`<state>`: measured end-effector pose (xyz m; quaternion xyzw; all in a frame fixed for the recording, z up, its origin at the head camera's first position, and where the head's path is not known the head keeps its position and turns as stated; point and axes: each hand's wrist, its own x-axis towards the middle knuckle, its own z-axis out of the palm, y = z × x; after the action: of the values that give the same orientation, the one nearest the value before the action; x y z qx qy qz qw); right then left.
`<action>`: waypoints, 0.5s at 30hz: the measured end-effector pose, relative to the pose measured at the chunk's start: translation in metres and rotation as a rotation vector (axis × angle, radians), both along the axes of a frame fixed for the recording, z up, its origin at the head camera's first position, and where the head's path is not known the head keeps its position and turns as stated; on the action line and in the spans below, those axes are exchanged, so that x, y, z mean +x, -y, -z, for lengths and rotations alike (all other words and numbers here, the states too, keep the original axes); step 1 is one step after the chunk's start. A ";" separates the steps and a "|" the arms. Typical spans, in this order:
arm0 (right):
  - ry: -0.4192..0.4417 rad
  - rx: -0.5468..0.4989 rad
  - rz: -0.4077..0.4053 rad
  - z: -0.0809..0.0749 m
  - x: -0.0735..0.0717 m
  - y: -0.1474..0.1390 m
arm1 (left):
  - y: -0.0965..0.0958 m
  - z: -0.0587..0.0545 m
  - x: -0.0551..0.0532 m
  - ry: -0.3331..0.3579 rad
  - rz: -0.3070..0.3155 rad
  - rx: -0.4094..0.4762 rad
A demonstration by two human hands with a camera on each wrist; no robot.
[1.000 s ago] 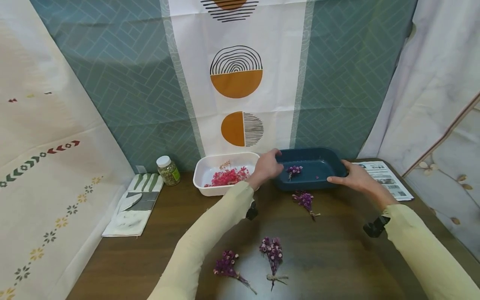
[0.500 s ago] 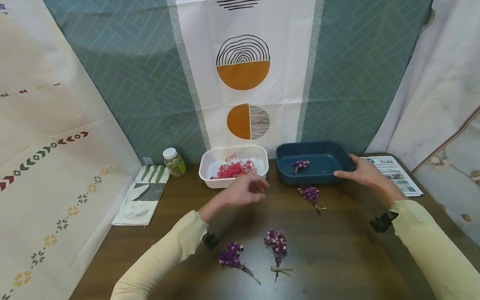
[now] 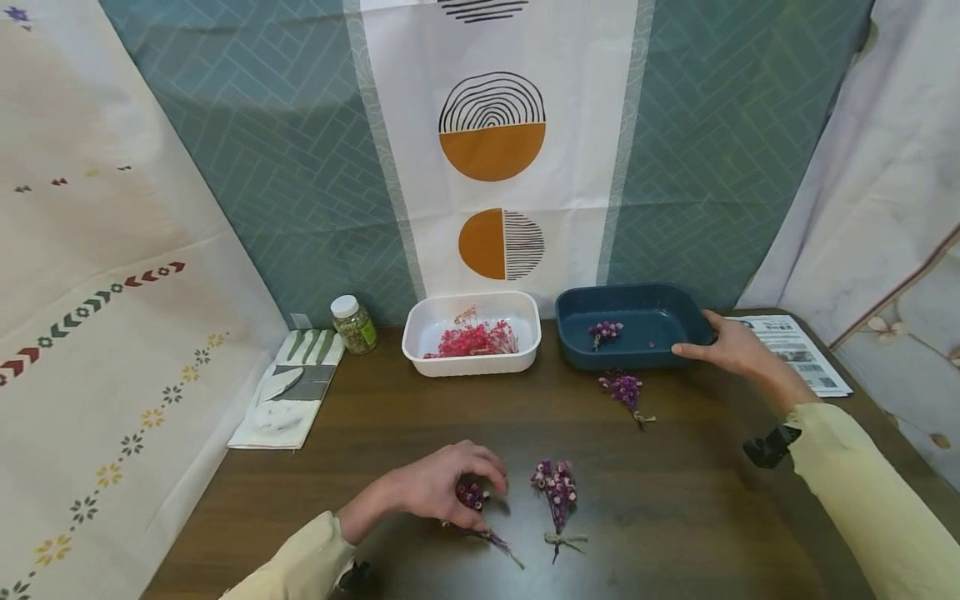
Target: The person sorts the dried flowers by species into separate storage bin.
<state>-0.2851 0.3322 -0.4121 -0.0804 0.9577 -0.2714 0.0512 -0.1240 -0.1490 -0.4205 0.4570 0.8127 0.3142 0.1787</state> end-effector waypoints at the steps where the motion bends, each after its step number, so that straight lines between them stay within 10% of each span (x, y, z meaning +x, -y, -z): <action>1: -0.003 -0.001 -0.001 0.000 0.000 0.000 | 0.001 0.003 0.003 -0.007 0.005 0.004; 15: -0.025 -0.011 -0.021 0.000 0.002 -0.001 | 0.001 0.022 0.018 -0.118 -0.019 0.000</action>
<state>-0.2830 0.3335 -0.4125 -0.0943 0.9558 -0.2752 0.0416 -0.1063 -0.1496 -0.4427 0.4670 0.8261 0.2883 0.1277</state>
